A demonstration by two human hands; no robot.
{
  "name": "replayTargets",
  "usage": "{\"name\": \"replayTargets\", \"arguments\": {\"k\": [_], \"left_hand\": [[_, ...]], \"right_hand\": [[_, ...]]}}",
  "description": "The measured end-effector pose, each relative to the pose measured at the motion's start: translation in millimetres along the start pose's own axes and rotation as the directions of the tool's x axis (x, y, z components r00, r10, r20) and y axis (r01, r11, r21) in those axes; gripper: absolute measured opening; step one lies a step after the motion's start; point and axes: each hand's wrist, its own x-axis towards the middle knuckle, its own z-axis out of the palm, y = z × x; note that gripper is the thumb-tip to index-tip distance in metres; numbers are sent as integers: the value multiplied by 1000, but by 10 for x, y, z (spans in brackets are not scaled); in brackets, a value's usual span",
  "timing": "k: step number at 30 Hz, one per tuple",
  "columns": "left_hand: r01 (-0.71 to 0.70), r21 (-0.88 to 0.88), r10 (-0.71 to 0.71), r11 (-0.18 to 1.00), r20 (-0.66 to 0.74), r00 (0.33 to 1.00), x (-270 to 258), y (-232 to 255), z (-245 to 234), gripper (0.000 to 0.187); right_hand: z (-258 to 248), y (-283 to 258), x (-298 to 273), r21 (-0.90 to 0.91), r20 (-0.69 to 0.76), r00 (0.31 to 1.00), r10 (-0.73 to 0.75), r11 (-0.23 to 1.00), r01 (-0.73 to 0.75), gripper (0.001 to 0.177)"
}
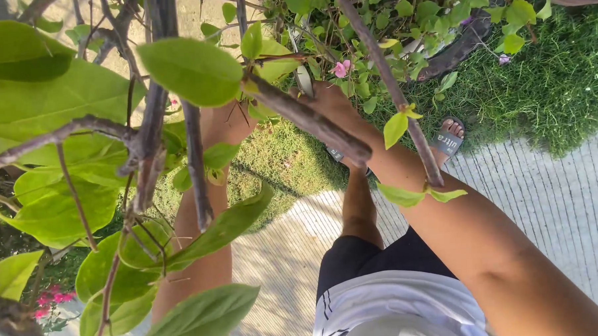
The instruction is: Pruning and grooming bougainvillea and other garden plants using garden shears.
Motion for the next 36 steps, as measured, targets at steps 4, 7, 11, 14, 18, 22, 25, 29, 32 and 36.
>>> {"name": "replayTargets", "arguments": {"k": [4,7,11,14,18,22,25,29,32,36], "left_hand": [[106,-355,-94,929,51,994,-683,-723,-1566,34],[115,-483,-79,868,94,992,-416,-805,-1407,36],[65,-650,79,757,189,979,-164,-647,-936,44],[51,-760,206,648,240,949,-34,-806,-1103,50],[65,-876,377,479,272,885,27,-834,-934,58],[111,-949,541,294,261,800,102,-853,-782,66],[163,-975,652,152,223,725,100,-748,-476,72],[259,-966,777,-27,143,613,161,-683,-157,81],[342,-928,847,-148,60,529,276,-883,-316,87],[369,-909,843,-197,35,536,339,-781,57,85]], "right_hand": [[28,-51,76,51,132,963,234,969,-242,53],[9,-97,60,65,97,973,208,974,-215,52],[-367,-583,-115,180,107,965,241,949,-257,45],[-178,-350,0,171,155,957,244,948,-269,42],[-296,-552,-67,153,133,966,220,959,-240,40],[-525,-901,-165,137,164,930,329,926,-352,42],[-488,-901,-198,171,126,936,328,922,-347,38],[-492,-1007,-227,243,62,937,344,905,-348,37],[-452,-1004,-243,320,-9,934,357,886,-336,46],[-433,-944,-228,321,-51,935,352,892,-318,60]]}}
